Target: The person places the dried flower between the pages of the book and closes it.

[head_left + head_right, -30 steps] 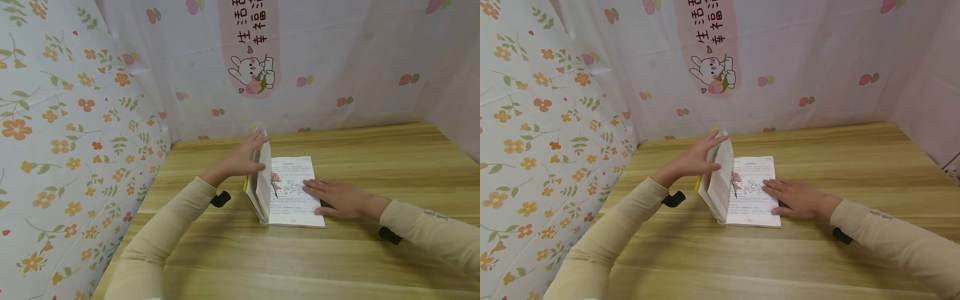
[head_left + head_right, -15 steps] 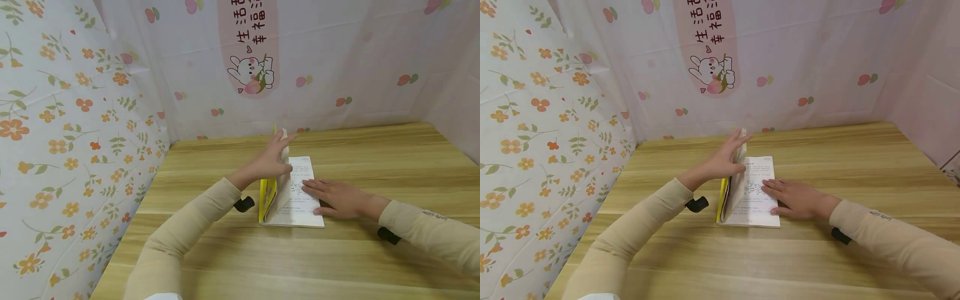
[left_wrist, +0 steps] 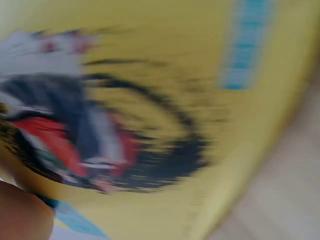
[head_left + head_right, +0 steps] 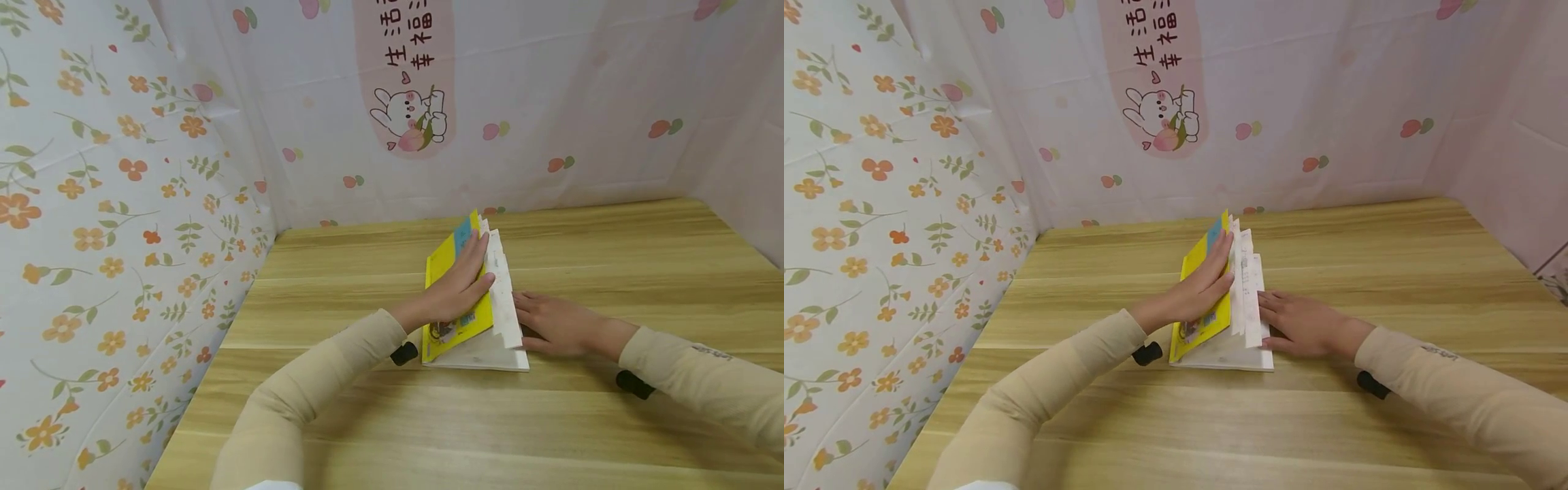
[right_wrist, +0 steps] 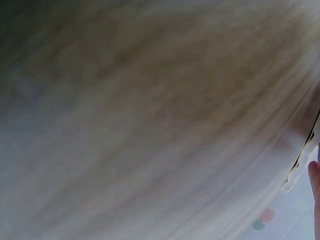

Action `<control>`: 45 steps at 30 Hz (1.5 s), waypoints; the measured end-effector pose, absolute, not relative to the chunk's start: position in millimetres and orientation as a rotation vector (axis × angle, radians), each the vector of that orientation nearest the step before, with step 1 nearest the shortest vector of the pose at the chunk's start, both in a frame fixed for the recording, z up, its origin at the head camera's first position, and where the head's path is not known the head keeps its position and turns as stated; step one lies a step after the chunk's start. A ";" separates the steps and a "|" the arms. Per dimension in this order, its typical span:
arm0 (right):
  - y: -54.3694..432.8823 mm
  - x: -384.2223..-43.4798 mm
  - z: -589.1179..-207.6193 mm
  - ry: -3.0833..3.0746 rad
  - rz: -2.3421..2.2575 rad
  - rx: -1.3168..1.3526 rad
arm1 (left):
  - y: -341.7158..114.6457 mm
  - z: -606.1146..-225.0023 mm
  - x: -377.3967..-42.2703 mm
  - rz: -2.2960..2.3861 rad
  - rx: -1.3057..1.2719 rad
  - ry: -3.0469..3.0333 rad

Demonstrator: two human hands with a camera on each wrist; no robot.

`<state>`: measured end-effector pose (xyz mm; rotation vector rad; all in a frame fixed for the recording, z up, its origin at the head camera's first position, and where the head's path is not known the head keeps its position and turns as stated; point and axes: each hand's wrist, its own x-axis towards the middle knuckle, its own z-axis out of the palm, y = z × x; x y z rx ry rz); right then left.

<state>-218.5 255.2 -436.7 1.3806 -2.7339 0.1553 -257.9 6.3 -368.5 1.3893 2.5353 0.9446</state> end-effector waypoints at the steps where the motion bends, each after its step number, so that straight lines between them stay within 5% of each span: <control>1: 255.5 -218.3 -436.1 -2.742 0.147 1.375 | 4.2 -372.5 -258.4 0.918 1.407 2.536; 19: 275.6 -220.3 -380.6 -2.873 0.286 0.906 | -56.8 -393.1 -264.4 0.359 1.363 2.641; 28: 248.5 -202.1 -372.9 -2.707 0.347 1.157 | -74.2 -402.8 -266.9 0.167 1.441 2.635; 45: 241.2 -192.9 -418.9 -2.823 0.306 1.308 | -81.7 -415.8 -265.5 0.074 1.343 2.543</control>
